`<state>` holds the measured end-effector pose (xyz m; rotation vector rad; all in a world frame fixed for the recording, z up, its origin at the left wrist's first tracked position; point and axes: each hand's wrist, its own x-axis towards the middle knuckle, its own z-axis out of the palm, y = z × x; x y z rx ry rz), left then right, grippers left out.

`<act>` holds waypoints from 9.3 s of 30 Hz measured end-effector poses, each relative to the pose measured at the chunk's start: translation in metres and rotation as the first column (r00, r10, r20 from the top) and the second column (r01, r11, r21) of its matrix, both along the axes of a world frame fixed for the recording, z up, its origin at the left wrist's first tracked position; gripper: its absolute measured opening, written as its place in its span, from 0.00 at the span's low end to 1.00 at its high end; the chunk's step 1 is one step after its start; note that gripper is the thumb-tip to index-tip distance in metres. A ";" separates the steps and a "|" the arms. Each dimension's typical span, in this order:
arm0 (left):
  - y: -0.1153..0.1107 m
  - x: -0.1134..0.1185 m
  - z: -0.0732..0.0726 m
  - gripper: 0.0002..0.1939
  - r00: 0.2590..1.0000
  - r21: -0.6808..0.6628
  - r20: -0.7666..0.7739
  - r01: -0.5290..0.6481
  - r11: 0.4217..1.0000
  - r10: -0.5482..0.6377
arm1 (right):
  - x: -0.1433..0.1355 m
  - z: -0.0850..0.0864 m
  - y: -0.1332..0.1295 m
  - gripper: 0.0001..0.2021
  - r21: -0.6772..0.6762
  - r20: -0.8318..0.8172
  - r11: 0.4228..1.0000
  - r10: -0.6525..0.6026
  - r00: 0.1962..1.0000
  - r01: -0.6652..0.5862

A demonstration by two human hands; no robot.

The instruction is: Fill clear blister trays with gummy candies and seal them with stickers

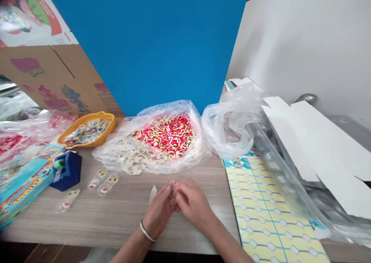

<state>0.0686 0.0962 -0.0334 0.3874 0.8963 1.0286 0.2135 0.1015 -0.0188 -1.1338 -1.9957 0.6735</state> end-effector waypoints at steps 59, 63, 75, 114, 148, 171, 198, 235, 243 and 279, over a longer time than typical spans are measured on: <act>0.058 -0.027 0.024 0.15 0.994 -0.022 0.001 -0.106 0.994 0.106 | -0.034 -0.006 0.030 0.11 0.344 0.321 0.936 -0.036 0.946 -0.081; 0.062 -0.029 0.026 0.17 0.990 -0.034 0.003 -0.138 0.990 0.138 | -0.031 0.003 0.043 0.11 0.286 0.190 0.958 -0.065 0.980 0.008; 0.082 -0.037 0.016 0.29 0.985 -0.021 -0.049 -0.165 0.986 0.164 | -0.008 -0.008 0.158 0.06 0.099 0.562 0.982 -0.187 0.806 0.159; 0.068 -0.025 0.015 0.24 0.990 -0.036 -0.127 -0.071 0.997 0.066 | -0.021 0.005 0.142 0.05 0.008 0.498 0.957 -0.256 0.829 0.291; 0.012 0.093 0.006 0.13 0.856 -0.184 -0.350 0.335 0.924 -0.380 | 0.136 -0.007 -0.064 0.03 0.099 0.558 0.689 -0.636 0.533 0.718; 0.034 0.105 -0.004 0.12 0.884 -0.219 -0.307 0.293 0.931 -0.351 | 0.132 0.081 0.004 0.09 0.188 0.445 0.838 -0.538 0.716 0.513; 0.032 0.070 -0.009 0.23 0.914 -0.327 -0.188 0.286 0.901 -0.358 | 0.199 0.009 0.179 0.24 -0.142 0.613 0.524 -0.619 0.490 0.840; -0.003 0.024 0.023 0.19 0.999 0.083 -0.032 0.046 0.996 -0.043 | 0.016 0.007 -0.042 0.12 -0.282 -0.149 0.880 -0.434 0.889 0.382; -0.008 -0.008 0.006 0.22 0.987 0.118 -0.152 -0.042 0.992 0.060 | -0.010 -0.011 -0.009 0.13 -0.623 -0.477 0.782 -0.356 0.803 -0.023; -0.020 -0.166 -0.019 0.21 0.191 0.515 -0.841 0.000 0.857 0.506 | -0.193 -0.044 0.058 0.06 -0.760 -0.231 0.647 -0.179 0.956 -0.062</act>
